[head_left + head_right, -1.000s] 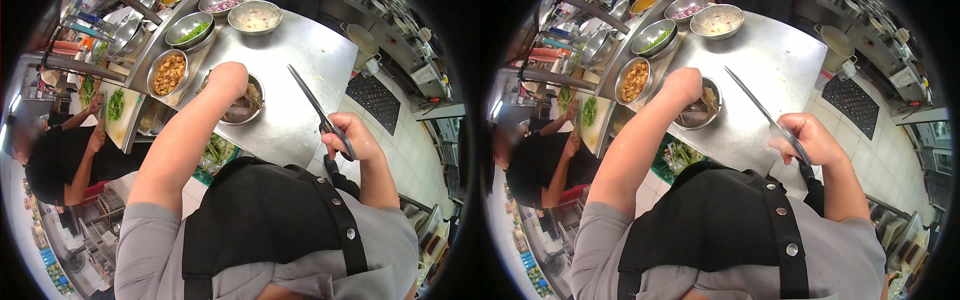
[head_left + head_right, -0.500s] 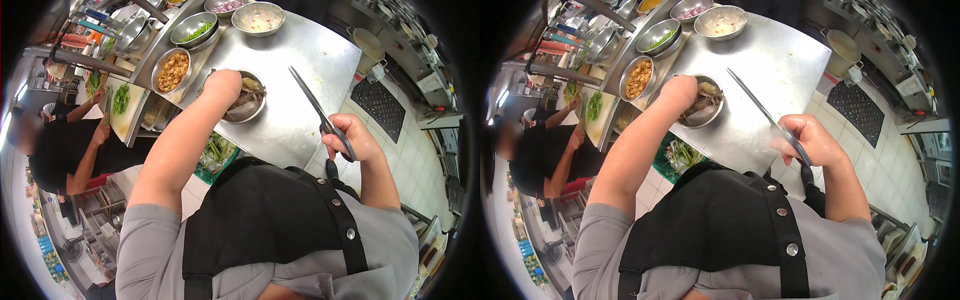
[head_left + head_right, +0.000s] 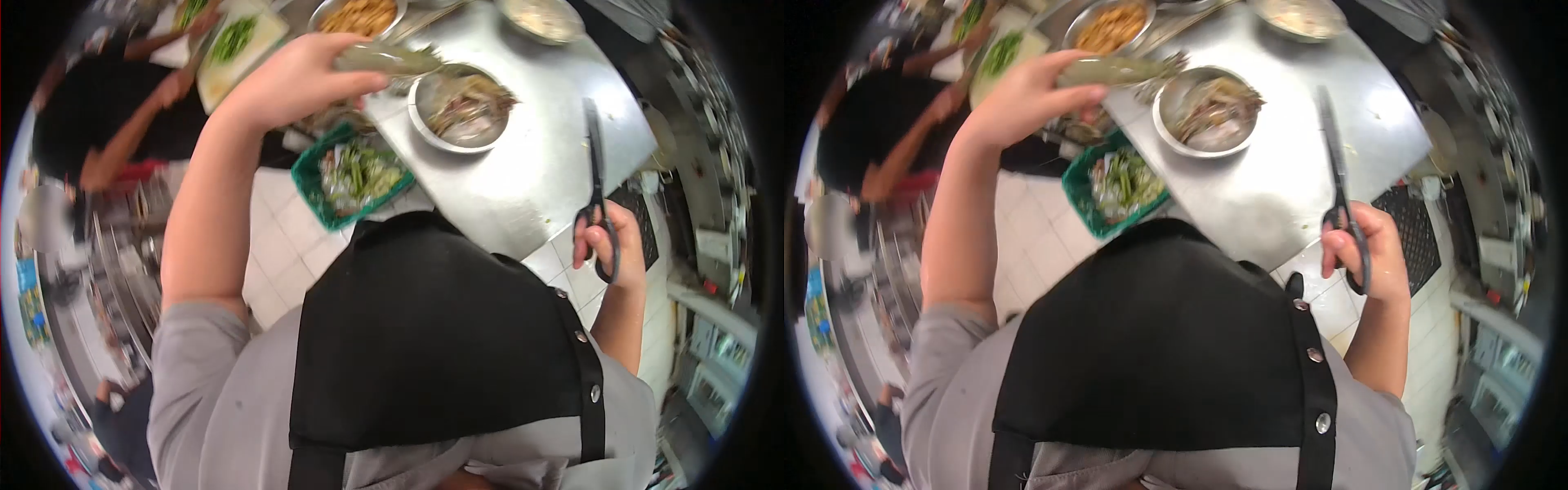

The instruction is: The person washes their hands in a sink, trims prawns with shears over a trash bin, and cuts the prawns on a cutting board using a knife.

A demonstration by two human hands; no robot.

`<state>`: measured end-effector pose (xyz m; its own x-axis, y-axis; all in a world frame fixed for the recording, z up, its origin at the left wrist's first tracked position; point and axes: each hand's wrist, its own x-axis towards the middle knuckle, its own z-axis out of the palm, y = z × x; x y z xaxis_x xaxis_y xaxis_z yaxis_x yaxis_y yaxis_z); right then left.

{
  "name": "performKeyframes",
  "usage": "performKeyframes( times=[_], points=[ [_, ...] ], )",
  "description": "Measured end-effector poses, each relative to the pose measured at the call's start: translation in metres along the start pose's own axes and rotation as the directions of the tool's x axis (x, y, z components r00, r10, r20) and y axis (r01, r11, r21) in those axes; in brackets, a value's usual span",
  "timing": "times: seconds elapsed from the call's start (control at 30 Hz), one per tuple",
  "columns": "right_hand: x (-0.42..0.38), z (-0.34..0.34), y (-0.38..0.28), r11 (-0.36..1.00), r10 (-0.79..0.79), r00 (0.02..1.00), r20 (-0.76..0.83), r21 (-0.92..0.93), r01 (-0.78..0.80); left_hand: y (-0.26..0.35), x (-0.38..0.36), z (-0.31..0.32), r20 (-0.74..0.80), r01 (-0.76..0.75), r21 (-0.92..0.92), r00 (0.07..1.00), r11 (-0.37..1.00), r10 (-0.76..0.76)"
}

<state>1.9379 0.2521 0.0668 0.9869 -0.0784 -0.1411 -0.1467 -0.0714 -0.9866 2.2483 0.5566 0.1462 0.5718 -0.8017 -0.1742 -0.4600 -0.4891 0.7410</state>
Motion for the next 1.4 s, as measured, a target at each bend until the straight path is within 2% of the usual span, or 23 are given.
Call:
performKeyframes(
  times=[0.07,0.13,0.17,0.2,0.37,0.5,0.6,0.63,0.67,0.7,0.73,0.8,0.9,1.0,1.03,1.13,1.2,1.27,1.3,1.33,1.37,1.4],
  points=[
    [0.009,0.010,-0.006,0.998,0.031,0.999,-0.017,-0.045,-0.032,-0.015,-0.006,0.006,0.140,0.061,0.158,0.987,0.986,-0.083],
    [0.015,0.014,-0.008,0.999,-0.004,0.999,0.036,-0.051,0.006,-0.003,-0.032,0.003,0.168,0.261,0.026,0.950,0.965,-0.262],
    [0.017,0.012,-0.008,0.998,0.005,0.998,0.063,-0.057,-0.001,-0.027,-0.044,0.000,0.140,0.185,-0.120,0.976,0.975,-0.168],
    [0.019,0.010,-0.009,0.998,0.016,0.996,0.084,-0.062,-0.010,-0.009,-0.059,-0.030,0.229,0.213,-0.030,0.953,0.977,-0.200],
    [0.041,0.006,-0.030,0.985,0.047,0.991,0.123,-0.173,-0.025,-0.009,-0.143,-0.077,0.016,0.081,-0.377,0.997,0.922,-0.081],
    [0.068,0.026,-0.045,0.989,0.022,0.982,0.186,-0.147,0.006,-0.020,-0.179,-0.067,-0.164,-0.055,-0.637,0.984,0.769,-0.065],
    [0.085,0.036,-0.047,0.987,0.030,0.959,0.283,-0.161,0.017,-0.040,-0.194,-0.032,-0.234,-0.100,-0.797,0.960,0.596,-0.151],
    [0.087,0.047,-0.052,0.982,0.047,0.962,0.270,-0.186,0.005,-0.050,-0.199,-0.012,-0.245,-0.102,-0.833,0.949,0.545,-0.198],
    [0.090,0.049,-0.050,0.980,0.052,0.959,0.278,-0.198,0.004,-0.055,-0.205,0.008,-0.271,-0.090,-0.836,0.925,0.542,-0.265],
    [0.093,0.051,-0.052,0.978,0.049,0.950,0.307,-0.210,0.018,-0.071,-0.206,0.015,-0.252,-0.159,-0.877,0.956,0.454,-0.152],
    [0.095,0.052,-0.053,0.975,0.050,0.941,0.336,-0.223,0.027,-0.077,-0.210,0.024,-0.242,-0.161,-0.909,0.955,0.384,-0.172],
    [0.095,0.052,-0.052,0.975,0.066,0.944,0.323,-0.220,0.007,-0.080,-0.221,0.031,-0.265,-0.177,-0.927,0.933,0.332,-0.243],
    [0.097,0.047,-0.050,0.975,0.086,0.940,0.331,-0.222,-0.012,-0.094,-0.237,0.041,-0.387,-0.279,-0.885,0.887,0.373,-0.254],
    [0.097,0.046,-0.051,0.967,0.078,0.938,0.338,-0.254,0.011,-0.101,-0.246,0.045,-0.402,-0.345,-0.887,0.904,0.308,-0.145],
    [0.097,0.048,-0.051,0.964,0.068,0.937,0.342,-0.266,0.027,-0.096,-0.241,0.044,-0.393,-0.370,-0.911,0.912,0.181,-0.115],
    [0.085,0.057,-0.046,0.978,0.048,0.988,0.148,-0.206,-0.017,-0.094,-0.244,0.052,-0.308,-0.236,-0.935,0.909,0.265,-0.279],
    [0.089,0.045,-0.032,0.978,0.011,0.986,0.168,-0.208,0.025,-0.097,-0.241,0.057,-0.257,-0.163,-0.950,0.892,0.266,-0.373],
    [0.106,0.037,-0.028,0.951,-0.013,0.906,0.424,-0.275,0.143,-0.108,-0.236,0.062,-0.228,-0.114,-0.940,0.910,0.320,-0.345],
    [0.111,0.038,-0.028,0.962,-0.011,0.889,0.457,-0.239,0.135,-0.110,-0.231,0.062,-0.185,-0.067,-0.947,0.913,0.314,-0.363],
    [0.116,0.041,-0.025,0.970,-0.007,0.874,0.486,-0.209,0.125,-0.113,-0.227,0.061,-0.139,-0.020,-0.953,0.916,0.303,-0.376],
    [0.113,0.057,-0.028,0.980,0.000,0.935,0.356,-0.188,0.072,-0.116,-0.226,0.058,-0.143,-0.011,-0.941,0.918,0.338,-0.369],
    [0.122,0.063,-0.025,0.976,0.030,0.922,0.385,-0.212,0.057,-0.122,-0.225,0.059,-0.138,0.000,-0.932,0.925,0.362,-0.354]
  ],
)
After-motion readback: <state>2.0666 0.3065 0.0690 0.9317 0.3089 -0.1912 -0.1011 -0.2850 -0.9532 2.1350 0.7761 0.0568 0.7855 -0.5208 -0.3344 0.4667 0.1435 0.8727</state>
